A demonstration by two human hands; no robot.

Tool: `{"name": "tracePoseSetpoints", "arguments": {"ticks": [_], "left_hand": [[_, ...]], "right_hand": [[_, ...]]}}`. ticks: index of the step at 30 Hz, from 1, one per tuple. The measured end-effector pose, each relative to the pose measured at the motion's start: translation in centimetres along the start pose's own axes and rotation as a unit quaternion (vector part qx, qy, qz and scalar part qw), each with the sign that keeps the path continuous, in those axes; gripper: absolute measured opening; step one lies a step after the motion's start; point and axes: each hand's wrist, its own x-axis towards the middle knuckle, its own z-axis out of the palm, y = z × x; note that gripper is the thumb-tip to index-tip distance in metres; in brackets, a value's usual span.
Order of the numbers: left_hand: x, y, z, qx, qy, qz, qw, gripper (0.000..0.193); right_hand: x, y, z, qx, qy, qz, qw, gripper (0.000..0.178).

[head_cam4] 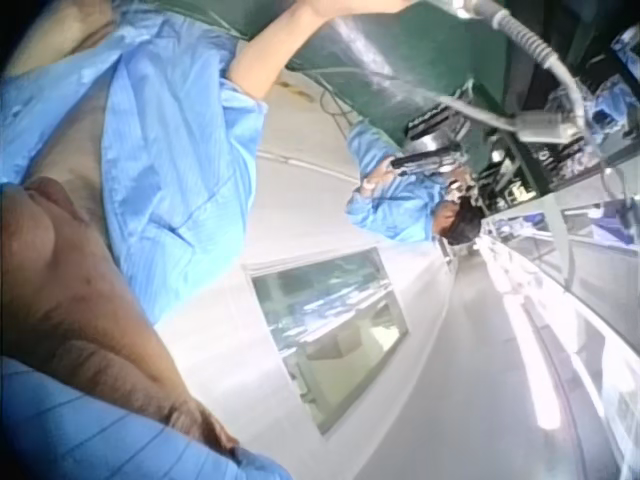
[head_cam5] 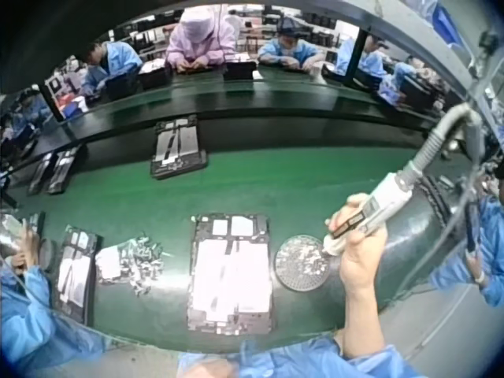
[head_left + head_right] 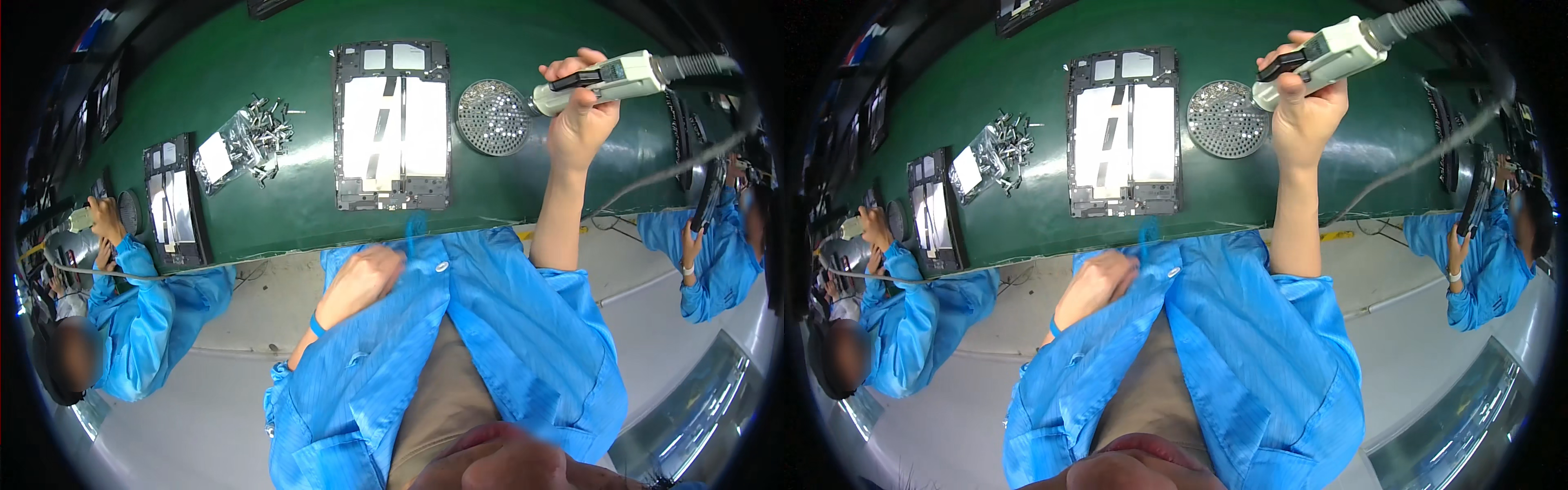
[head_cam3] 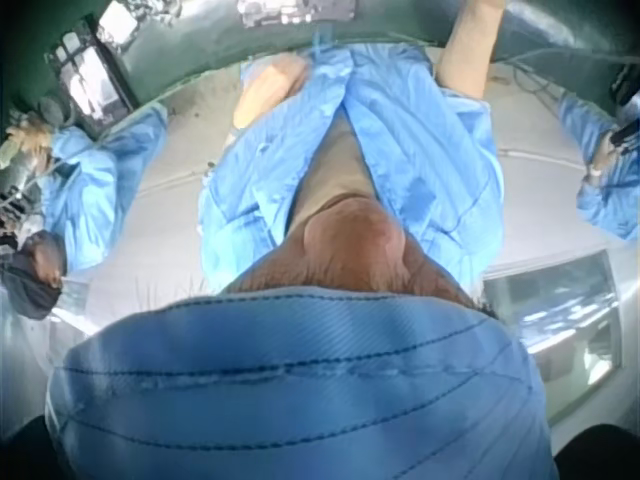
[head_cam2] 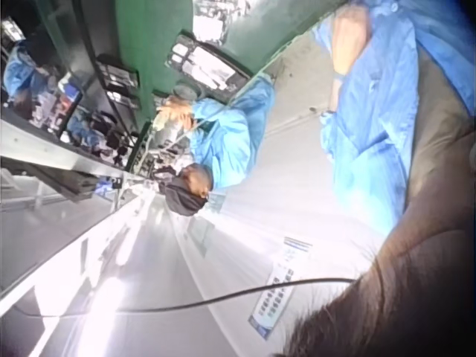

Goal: Using an electric screwdriver to fasten components into tablet or monitor frames on an industrial assembly line.

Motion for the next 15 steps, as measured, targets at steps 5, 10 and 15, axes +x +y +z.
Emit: {"name": "tracePoseSetpoints", "arguments": {"ticks": [5, 10, 15], "left_hand": [[-0.8, -2.1, -6.9, -0.125, -0.265, -0.049, 0.955, 0.014], [1.0, -2.3, -7.6, 0.153, -0.041, -0.139, 0.978, 0.022], [5.8, -5.0, -3.6, -0.074, 0.251, -0.113, 0.959, 0.043]], "right_hand": [[-1.2, -0.9, 0.6, 0.147, 0.044, -0.012, 0.988, 0.079], [-1.6, 1.9, -1.0, 0.121, -0.072, -0.037, 0.989, 0.075], [-2.6, 5.5, -1.1, 0.219, -0.084, 0.024, 0.972, 0.057]]}}
